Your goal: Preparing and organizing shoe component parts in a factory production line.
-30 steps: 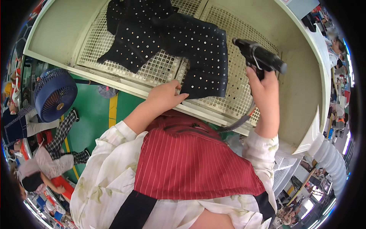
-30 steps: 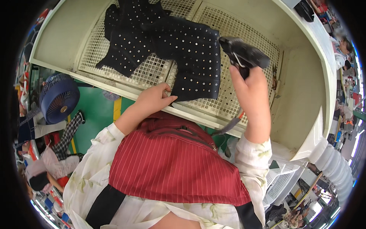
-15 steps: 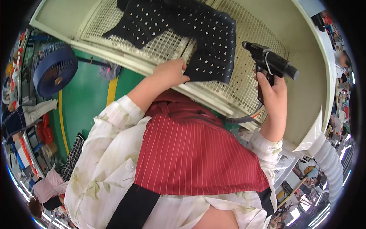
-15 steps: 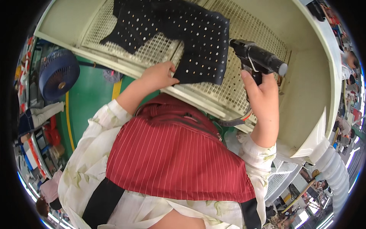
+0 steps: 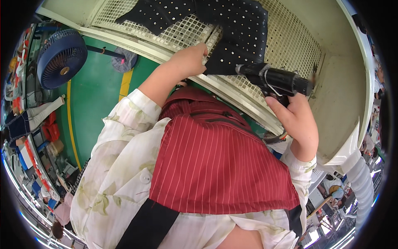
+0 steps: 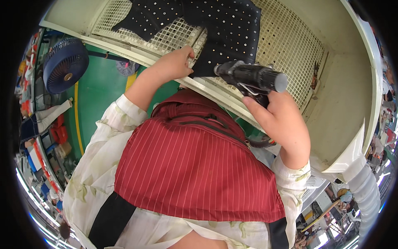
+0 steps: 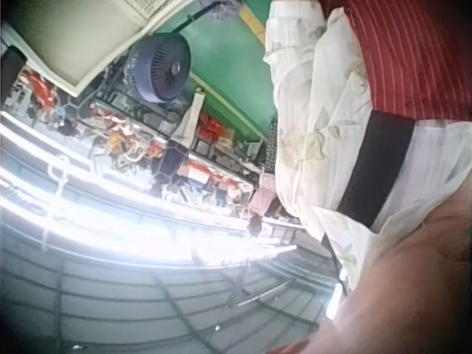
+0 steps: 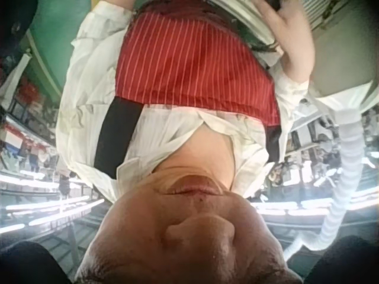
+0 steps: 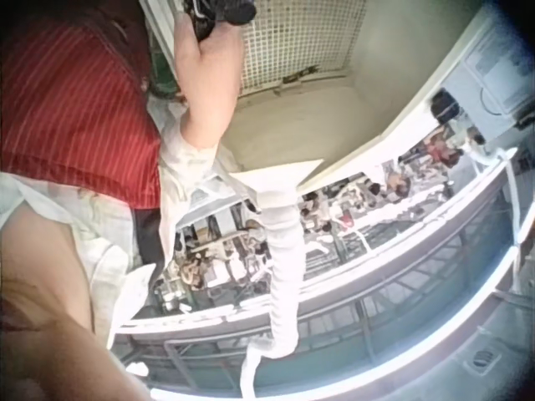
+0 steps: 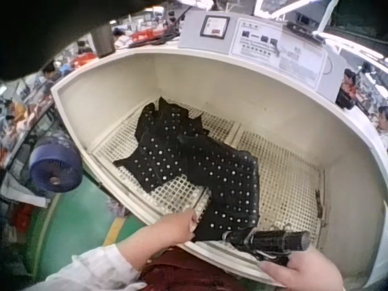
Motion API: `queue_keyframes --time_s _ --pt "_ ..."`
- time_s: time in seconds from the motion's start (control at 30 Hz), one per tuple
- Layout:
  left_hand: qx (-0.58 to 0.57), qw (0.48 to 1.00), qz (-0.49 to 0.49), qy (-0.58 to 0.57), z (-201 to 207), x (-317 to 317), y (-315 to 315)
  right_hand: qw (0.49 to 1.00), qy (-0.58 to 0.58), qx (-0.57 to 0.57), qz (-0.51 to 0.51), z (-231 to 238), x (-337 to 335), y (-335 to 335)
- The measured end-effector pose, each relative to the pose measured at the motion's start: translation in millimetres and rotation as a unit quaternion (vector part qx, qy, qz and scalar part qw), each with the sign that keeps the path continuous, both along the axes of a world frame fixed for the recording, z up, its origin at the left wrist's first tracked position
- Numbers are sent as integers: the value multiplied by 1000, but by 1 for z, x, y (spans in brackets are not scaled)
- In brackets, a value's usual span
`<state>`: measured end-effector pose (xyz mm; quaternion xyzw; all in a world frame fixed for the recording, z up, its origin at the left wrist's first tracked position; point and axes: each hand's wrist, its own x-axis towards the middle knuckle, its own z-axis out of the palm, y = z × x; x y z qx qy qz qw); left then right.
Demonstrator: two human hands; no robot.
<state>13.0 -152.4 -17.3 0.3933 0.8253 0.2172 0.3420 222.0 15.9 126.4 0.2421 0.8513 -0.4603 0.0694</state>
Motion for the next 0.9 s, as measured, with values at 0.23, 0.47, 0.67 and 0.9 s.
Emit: queue_keyframes --time_s 0.23,0.47,0.67,0.9 --pt "48 994 99 5 -10 -8 1 995 56 16 85 -5 -17 -7" --pt "104 985 139 14 -15 -10 -2 999 -8 25 30 -8 0 16" --pt "123 984 128 -24 -14 -13 -1 996 -26 26 -75 10 31 32" --pt "97 991 90 -6 -10 -14 23 992 -18 25 -125 10 53 36"
